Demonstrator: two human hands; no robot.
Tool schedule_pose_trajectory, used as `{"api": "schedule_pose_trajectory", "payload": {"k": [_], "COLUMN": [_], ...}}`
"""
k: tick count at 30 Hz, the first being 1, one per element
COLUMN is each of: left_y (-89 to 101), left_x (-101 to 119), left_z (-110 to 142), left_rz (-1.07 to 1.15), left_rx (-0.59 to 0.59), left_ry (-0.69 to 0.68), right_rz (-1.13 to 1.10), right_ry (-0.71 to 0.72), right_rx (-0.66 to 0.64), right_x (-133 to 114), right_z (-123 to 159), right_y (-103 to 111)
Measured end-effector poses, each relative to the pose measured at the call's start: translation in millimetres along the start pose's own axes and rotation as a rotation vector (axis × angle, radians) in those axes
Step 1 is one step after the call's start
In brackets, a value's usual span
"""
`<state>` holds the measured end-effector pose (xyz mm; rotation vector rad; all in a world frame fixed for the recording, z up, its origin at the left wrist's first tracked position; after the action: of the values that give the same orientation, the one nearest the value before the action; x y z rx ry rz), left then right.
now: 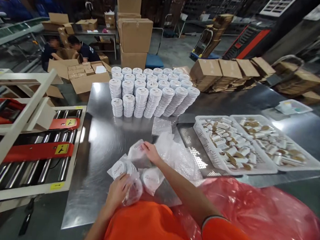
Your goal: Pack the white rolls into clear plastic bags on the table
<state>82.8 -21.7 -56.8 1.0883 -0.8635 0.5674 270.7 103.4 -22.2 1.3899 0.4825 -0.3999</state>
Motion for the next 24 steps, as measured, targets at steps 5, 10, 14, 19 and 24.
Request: {"api": "schedule_pose_trajectory", "payload": {"k": [5, 10, 14, 19, 24], "left_y": [62.0, 98.1, 111.8, 106.0, 132.6], "left_x": [5.5, 39.0, 42.3, 10.4, -52.0], "left_z": [-6.4, -3.9, 7.7, 16.8, 43.2], "left_rz": [0.39, 0.478, 0.464, 0.706, 0.842], "left_rx": [0.221, 0.266, 0.326, 0.296, 0.504], "left_ry": [0.093, 0.058, 0.156, 0.279, 0.455], "right_rz": [-0.227, -0.33, -0.282, -0.13, 0.12], "right_ry": [0.073, 0.202, 0.226, 0.267, 0.246], "right_rx": [0.068, -0.087, -0.17, -0.196, -0.033], "right_x": [-72.8, -123.5, -129.8, -134.1, -133.7], "right_z": [28.3, 47.0, 38.5, 15.9, -52.2], "right_y": [23.7, 17.7, 13.0, 7.5, 23.1]}}
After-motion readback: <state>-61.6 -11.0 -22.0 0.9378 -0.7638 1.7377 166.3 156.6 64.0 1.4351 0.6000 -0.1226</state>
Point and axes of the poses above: each hand's wrist, its own z-axis away from the middle knuckle, its own y-axis out of the back of the hand, x = y × z, the point moved 8 cm from there along -z, towards the middle knuckle, and after that the axes turned 7 degrees about z, right-handed, at the moved point
